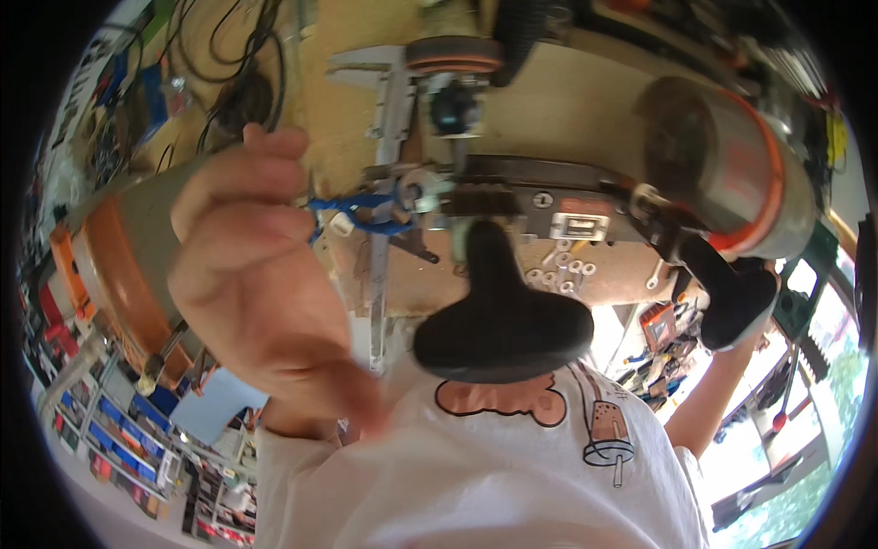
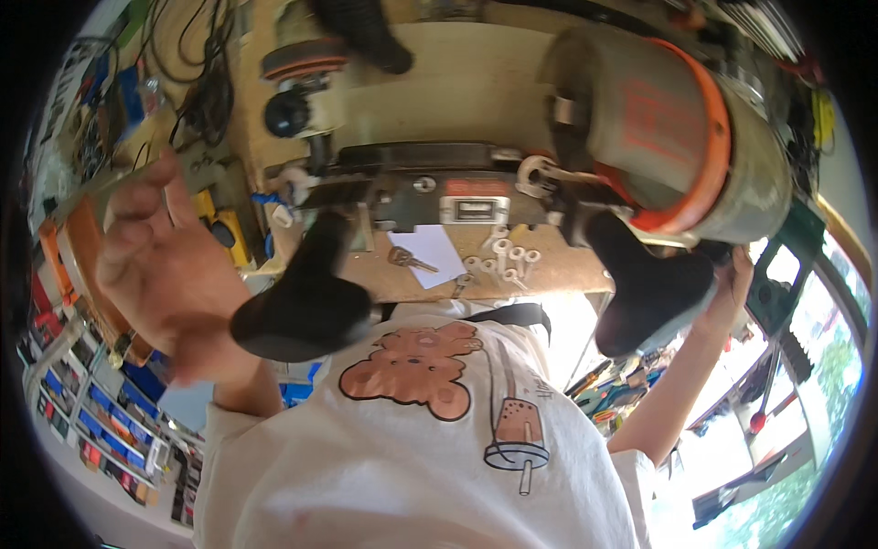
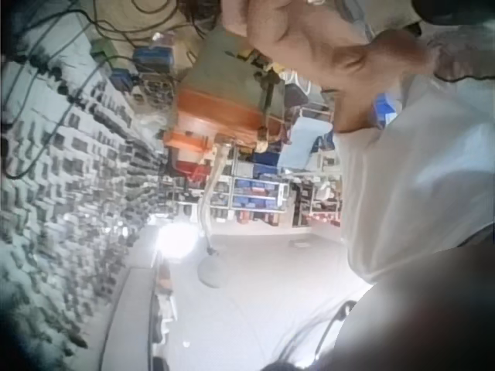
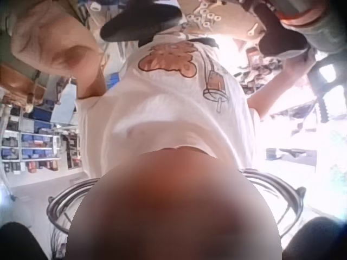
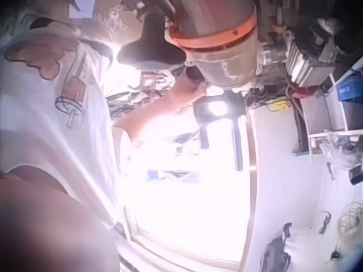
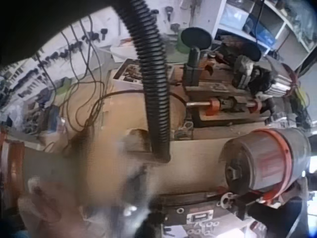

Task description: The person operates a key-cutting machine to duplicate keys. They secure a key blank in the machine, run it against the cutting wheel, then measure and file the cut key using calipers and pliers. The process repeats for multiple keys.

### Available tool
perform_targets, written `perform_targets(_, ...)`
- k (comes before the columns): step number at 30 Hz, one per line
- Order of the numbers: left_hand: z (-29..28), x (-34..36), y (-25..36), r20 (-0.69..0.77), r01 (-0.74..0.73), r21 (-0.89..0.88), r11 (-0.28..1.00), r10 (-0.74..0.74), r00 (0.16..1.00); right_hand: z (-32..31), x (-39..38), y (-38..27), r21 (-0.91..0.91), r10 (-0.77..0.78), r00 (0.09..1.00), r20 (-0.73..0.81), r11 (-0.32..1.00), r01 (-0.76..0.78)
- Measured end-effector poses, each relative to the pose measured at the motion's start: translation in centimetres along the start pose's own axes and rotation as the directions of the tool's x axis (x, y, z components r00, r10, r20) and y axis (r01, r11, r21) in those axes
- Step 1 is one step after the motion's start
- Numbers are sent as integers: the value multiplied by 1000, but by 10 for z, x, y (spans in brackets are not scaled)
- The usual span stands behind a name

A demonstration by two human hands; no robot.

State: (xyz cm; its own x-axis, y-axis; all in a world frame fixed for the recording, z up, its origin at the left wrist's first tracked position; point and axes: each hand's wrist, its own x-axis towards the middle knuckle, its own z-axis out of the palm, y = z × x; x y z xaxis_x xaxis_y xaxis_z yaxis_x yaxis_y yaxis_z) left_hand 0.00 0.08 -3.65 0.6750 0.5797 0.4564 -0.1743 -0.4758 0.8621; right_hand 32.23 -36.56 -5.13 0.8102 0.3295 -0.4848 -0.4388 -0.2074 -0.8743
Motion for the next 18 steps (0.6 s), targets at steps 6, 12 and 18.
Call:
perform_targets(6,23,88,40,543,100,202,974,-196,816,103,-43,-41,-527,-823,556,-116,526,668)
perform_targets(12,84,103,10,719,243,373,895,-444,535,197,-85,-40,-545,-587,712,384,479,689)
perform_targets(18,102,95,-5,797,485,342,805,-522,304,212,-85,-39,-637,-614,654,442,298,711)
